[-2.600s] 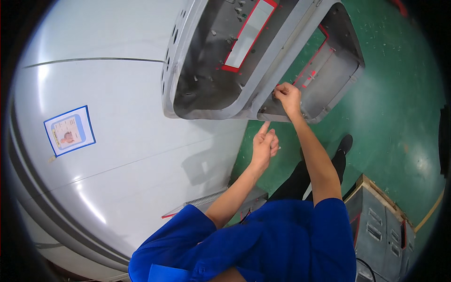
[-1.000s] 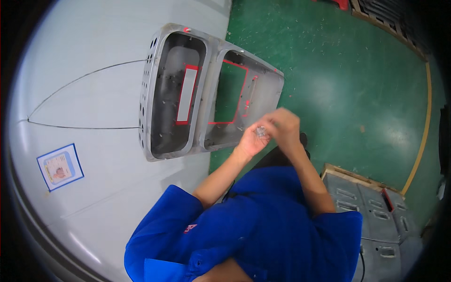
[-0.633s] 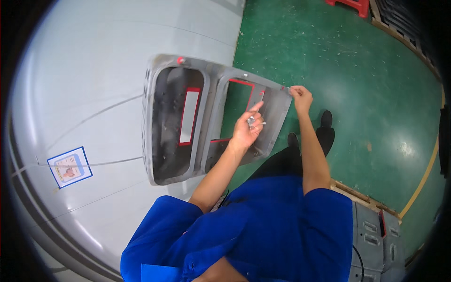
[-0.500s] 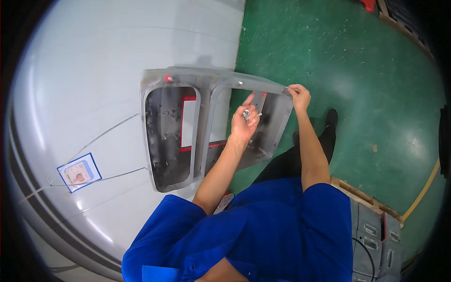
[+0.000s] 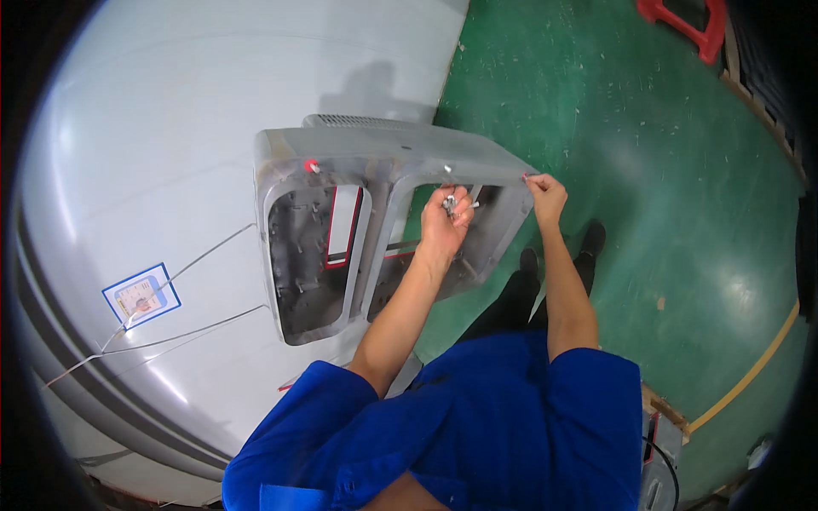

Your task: The person attaches screws and hooks to metal frames and then hangs them on a processing line rack.

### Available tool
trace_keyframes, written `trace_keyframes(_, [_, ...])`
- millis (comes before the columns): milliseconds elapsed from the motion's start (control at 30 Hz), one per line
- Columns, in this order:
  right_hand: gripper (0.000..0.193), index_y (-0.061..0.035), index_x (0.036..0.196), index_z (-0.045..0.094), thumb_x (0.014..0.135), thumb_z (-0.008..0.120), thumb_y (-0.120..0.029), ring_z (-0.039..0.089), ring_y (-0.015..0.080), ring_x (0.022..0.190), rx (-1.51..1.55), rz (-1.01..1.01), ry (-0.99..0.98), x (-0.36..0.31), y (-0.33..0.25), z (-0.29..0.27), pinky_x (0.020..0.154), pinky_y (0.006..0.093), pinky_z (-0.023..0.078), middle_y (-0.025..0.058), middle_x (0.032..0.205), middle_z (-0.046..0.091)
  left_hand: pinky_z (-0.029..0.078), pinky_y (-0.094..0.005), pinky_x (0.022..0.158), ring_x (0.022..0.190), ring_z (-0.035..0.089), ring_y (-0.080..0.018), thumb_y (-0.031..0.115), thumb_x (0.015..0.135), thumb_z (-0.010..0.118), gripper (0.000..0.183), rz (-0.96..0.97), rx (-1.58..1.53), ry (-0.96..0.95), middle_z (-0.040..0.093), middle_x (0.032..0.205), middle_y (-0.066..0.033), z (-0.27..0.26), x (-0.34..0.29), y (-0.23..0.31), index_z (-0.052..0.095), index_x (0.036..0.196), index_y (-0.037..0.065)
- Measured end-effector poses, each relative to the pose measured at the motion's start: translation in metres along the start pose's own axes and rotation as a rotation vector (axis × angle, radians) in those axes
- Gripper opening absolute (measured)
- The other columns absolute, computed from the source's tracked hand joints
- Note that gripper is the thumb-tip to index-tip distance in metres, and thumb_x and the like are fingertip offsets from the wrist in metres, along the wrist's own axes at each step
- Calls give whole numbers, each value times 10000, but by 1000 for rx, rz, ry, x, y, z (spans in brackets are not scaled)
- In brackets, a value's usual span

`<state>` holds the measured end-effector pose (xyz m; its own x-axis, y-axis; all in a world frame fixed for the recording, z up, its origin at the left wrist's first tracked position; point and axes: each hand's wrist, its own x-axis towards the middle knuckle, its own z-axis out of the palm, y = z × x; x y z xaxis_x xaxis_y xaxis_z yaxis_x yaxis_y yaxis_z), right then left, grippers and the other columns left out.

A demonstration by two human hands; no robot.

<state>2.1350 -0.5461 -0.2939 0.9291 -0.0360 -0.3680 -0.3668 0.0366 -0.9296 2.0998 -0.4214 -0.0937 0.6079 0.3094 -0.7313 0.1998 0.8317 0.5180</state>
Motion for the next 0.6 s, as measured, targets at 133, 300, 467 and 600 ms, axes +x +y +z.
trace_keyframes(133, [116, -21, 698, 628, 714, 657, -132, 603, 183, 591, -160, -96, 3, 1, -11, -1, 590, 302, 464, 101, 649, 629, 268, -225, 371, 495, 360, -113, 136, 802, 474, 92, 23, 45, 98, 392, 634, -26, 10, -5, -3, 428, 773, 63])
trace_keyframes(300, [147, -54, 776, 617, 672, 677, -140, 620, 283, 713, -441, -187, -175, 14, -6, 5, 637, 378, 464, 125, 699, 634, 263, -232, 362, 490, 364, -116, 118, 812, 454, 92, 70, 81, 23, 404, 638, -33, 16, -14, -2, 402, 755, 68])
trace_keyframes(467, [339, -53, 959, 575, 663, 702, -159, 618, 288, 784, -585, -85, -362, 43, -34, -20, 684, 390, 467, 124, 746, 643, 244, -229, 356, 470, 353, -115, 118, 825, 422, 97, 133, 177, 135, 395, 615, -34, 26, -11, -10, 452, 871, 39])
trace_keyframes(600, [436, -33, 1023, 542, 650, 715, -178, 618, 300, 789, -566, -29, -377, 49, -42, -71, 714, 389, 473, 132, 794, 648, 247, -223, 352, 424, 361, -108, 94, 803, 429, 301, 40, 333, 177, 434, 603, -36, 4, -34, -45, 467, 1088, 5])
